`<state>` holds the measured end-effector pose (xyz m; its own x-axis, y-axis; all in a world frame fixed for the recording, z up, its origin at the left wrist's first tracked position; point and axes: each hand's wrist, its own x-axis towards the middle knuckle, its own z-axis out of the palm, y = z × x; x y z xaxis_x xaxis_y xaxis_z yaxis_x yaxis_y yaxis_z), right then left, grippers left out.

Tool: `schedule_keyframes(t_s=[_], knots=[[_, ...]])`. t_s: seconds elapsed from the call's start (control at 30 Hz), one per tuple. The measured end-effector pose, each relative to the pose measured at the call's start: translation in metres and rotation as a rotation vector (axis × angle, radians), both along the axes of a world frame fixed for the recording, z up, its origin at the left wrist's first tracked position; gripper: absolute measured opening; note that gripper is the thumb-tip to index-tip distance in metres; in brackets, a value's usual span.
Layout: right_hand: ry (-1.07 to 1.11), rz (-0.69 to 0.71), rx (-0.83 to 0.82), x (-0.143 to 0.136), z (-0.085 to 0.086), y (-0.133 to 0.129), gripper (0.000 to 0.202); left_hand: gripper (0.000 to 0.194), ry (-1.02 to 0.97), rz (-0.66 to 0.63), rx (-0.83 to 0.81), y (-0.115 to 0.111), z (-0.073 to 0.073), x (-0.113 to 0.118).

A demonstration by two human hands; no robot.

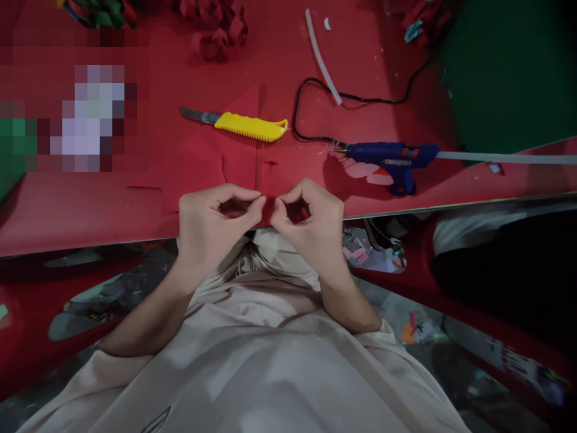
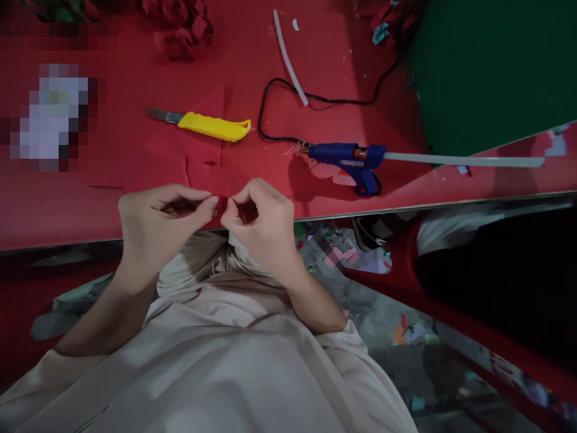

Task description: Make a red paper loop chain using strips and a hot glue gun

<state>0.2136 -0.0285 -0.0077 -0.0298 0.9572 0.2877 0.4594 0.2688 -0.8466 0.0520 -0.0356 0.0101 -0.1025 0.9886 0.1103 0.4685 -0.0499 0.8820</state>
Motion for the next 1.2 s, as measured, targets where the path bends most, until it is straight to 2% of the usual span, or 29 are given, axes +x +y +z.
schedule_keyframes(t_s=[0.13,0.3,0.47,0.63,0.77,0.9,1.1,1.2], knots=[[-0.081,-0.014,0.109,-0.004,0.000,-0.002,0.018,0.005,0.051,0.015,0.021,-0.002,0.001,0.004],[-0.153,-0.049,0.177,-0.005,-0.002,-0.004,0.018,0.012,-0.031,0.003,-0.030,-0.003,0.001,0.005],[-0.172,0.034,0.176,-0.003,-0.004,-0.011,0.011,0.017,-0.128,0.018,-0.077,-0.001,-0.002,0.005],[-0.174,0.078,0.175,-0.002,-0.006,-0.017,0.010,0.021,-0.179,0.047,-0.084,0.000,-0.011,0.004],[-0.087,0.086,0.122,0.000,-0.003,-0.018,0.014,0.018,-0.222,0.071,-0.084,-0.001,-0.014,0.002],[0.032,0.085,0.017,0.004,0.000,-0.013,0.008,0.015,-0.224,0.078,-0.078,-0.003,-0.008,0.003],[0.198,0.145,-0.126,0.009,-0.005,-0.009,0.006,0.017,-0.199,-0.031,-0.094,-0.004,-0.005,-0.001],[0.267,0.155,-0.125,0.011,-0.008,-0.008,0.005,0.029,-0.224,-0.065,-0.029,-0.002,-0.002,-0.005]])
